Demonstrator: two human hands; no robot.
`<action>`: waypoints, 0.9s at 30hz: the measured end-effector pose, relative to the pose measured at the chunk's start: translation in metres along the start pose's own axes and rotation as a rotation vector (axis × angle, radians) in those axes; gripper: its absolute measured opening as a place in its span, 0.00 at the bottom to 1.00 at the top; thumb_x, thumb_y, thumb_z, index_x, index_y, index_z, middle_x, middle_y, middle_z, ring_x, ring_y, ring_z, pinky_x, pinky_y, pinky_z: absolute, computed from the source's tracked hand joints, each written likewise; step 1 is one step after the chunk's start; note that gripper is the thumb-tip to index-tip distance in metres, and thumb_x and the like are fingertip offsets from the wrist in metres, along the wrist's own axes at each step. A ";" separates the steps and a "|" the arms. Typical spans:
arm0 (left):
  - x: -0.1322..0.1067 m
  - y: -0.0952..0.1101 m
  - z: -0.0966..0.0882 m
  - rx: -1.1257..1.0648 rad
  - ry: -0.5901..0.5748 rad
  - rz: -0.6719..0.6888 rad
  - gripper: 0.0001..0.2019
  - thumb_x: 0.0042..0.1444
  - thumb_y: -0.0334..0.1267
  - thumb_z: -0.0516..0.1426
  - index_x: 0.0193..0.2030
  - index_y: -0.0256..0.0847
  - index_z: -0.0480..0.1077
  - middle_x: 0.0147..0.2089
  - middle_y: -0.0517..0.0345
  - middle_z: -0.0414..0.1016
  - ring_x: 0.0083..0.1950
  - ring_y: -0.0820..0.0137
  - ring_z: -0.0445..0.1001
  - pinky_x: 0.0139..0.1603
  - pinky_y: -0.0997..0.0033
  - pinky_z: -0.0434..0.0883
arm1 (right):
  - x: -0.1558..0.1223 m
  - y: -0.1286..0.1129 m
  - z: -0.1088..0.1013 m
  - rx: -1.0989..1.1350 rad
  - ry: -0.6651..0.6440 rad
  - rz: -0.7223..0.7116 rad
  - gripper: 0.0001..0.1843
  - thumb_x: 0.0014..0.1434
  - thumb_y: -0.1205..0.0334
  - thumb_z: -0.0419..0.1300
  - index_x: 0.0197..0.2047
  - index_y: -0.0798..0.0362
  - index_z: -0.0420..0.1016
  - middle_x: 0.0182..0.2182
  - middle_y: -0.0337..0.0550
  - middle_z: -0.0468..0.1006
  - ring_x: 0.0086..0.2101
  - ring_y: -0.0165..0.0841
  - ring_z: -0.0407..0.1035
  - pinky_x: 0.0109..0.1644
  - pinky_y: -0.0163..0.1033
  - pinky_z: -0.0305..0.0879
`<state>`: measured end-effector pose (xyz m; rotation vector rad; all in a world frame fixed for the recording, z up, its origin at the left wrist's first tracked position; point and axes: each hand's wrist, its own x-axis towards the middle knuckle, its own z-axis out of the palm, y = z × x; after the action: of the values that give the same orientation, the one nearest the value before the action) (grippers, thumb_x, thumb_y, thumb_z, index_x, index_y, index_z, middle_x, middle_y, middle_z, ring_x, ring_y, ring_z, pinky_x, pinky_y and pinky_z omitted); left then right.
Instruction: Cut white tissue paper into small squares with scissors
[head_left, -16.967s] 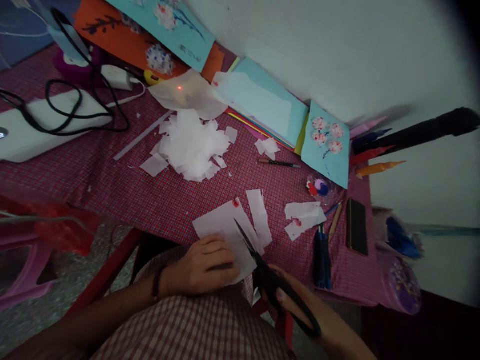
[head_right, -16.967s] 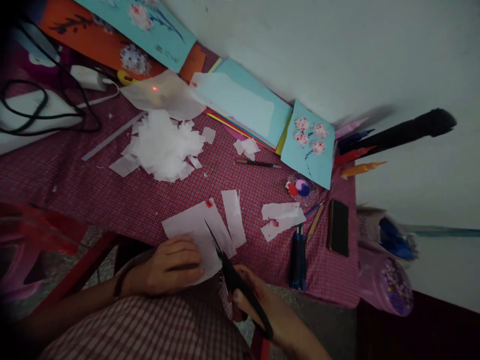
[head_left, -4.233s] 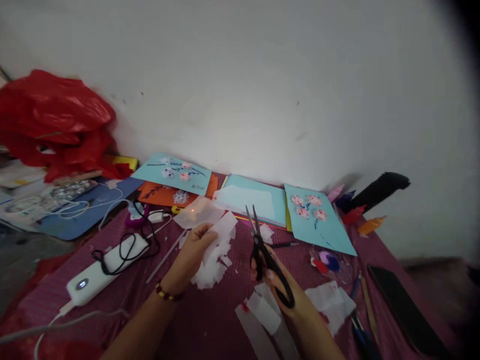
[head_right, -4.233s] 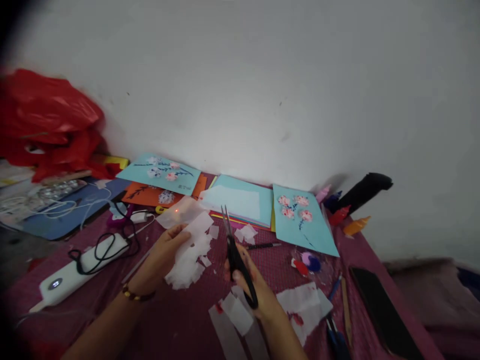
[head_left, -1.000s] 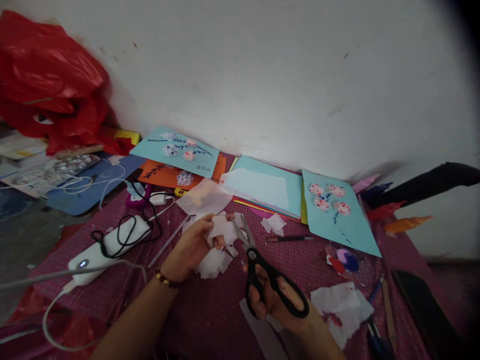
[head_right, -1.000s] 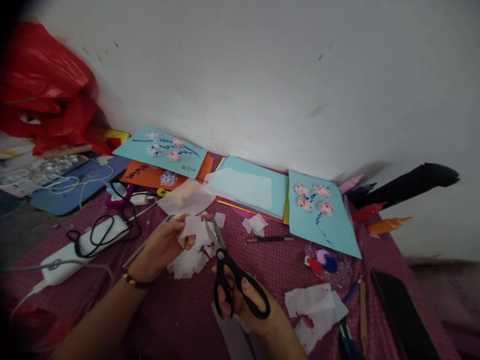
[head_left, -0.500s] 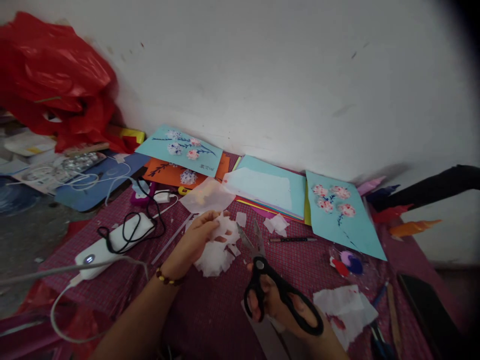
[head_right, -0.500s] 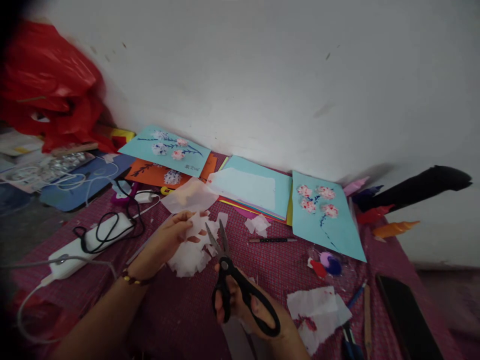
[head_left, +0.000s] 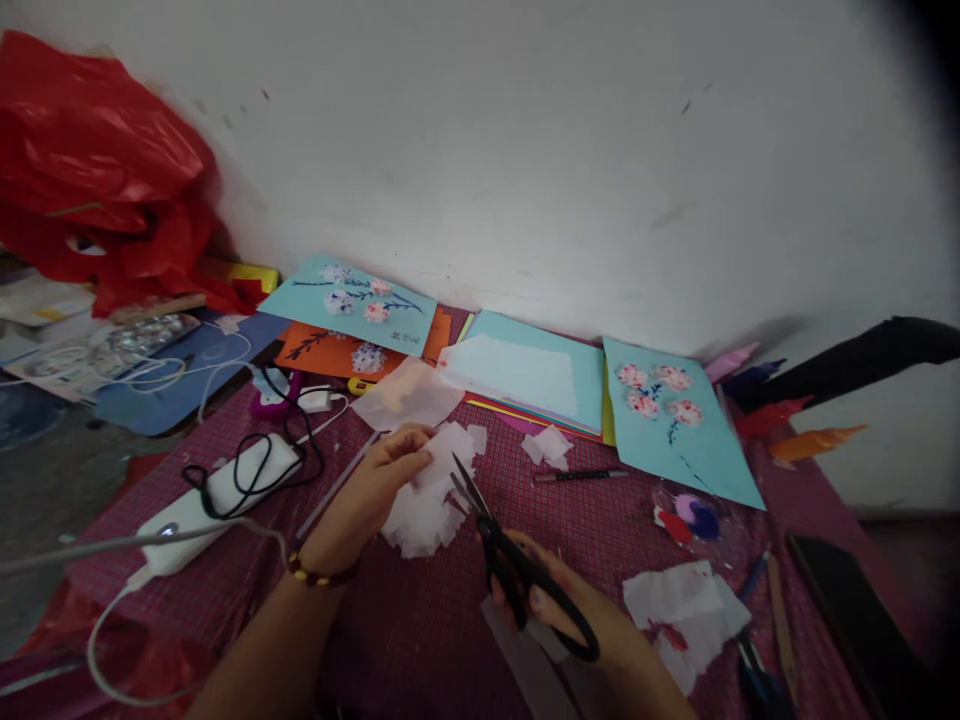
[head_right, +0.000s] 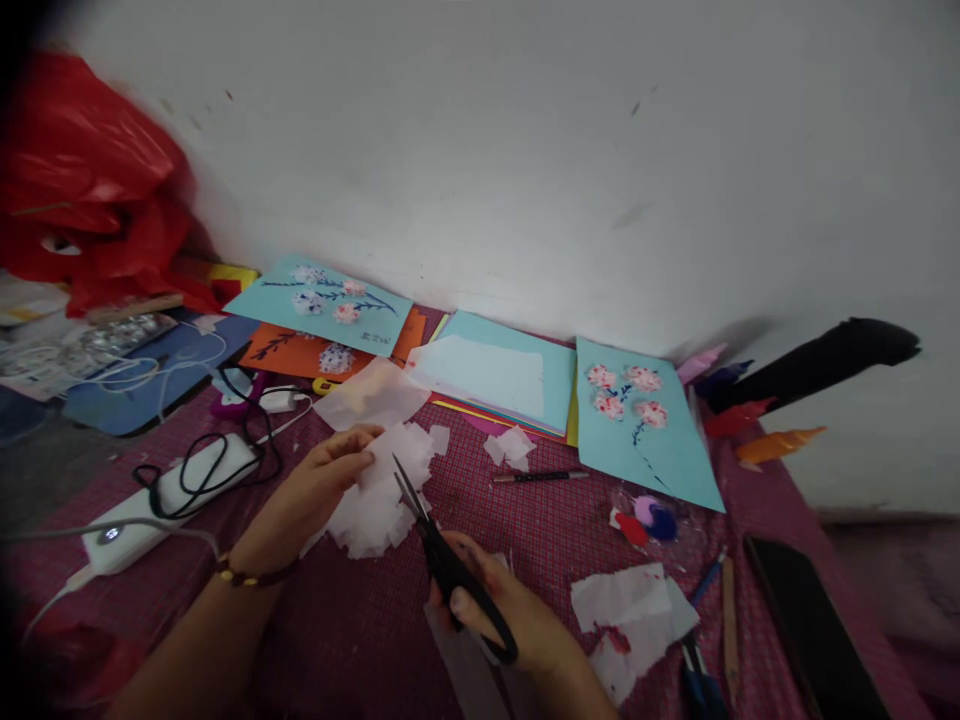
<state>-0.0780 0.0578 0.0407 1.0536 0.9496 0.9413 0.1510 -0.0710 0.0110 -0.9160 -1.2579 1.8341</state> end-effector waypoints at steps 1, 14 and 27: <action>0.000 -0.001 0.002 0.010 -0.004 -0.039 0.08 0.46 0.38 0.63 0.27 0.38 0.69 0.29 0.62 0.68 0.26 0.77 0.62 0.25 0.78 0.59 | 0.001 -0.001 0.001 -0.009 0.017 -0.003 0.34 0.56 0.36 0.59 0.58 0.49 0.63 0.36 0.42 0.71 0.32 0.31 0.64 0.35 0.37 0.60; 0.000 -0.010 0.018 0.185 -0.066 -0.130 0.16 0.47 0.48 0.62 0.25 0.38 0.63 0.21 0.68 0.59 0.19 0.81 0.55 0.20 0.79 0.52 | 0.006 -0.002 0.007 -0.031 0.105 0.010 0.32 0.55 0.35 0.59 0.52 0.51 0.65 0.30 0.38 0.68 0.27 0.28 0.61 0.31 0.35 0.57; 0.003 0.003 0.001 0.190 -0.218 -0.182 0.11 0.45 0.43 0.60 0.26 0.36 0.68 0.21 0.61 0.70 0.20 0.74 0.69 0.22 0.76 0.65 | 0.011 0.008 0.013 0.058 0.248 0.035 0.24 0.58 0.40 0.60 0.44 0.52 0.67 0.23 0.33 0.66 0.19 0.22 0.55 0.23 0.31 0.52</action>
<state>-0.0763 0.0605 0.0430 1.1810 0.9475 0.5817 0.1335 -0.0694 0.0053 -1.1005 -1.0364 1.7135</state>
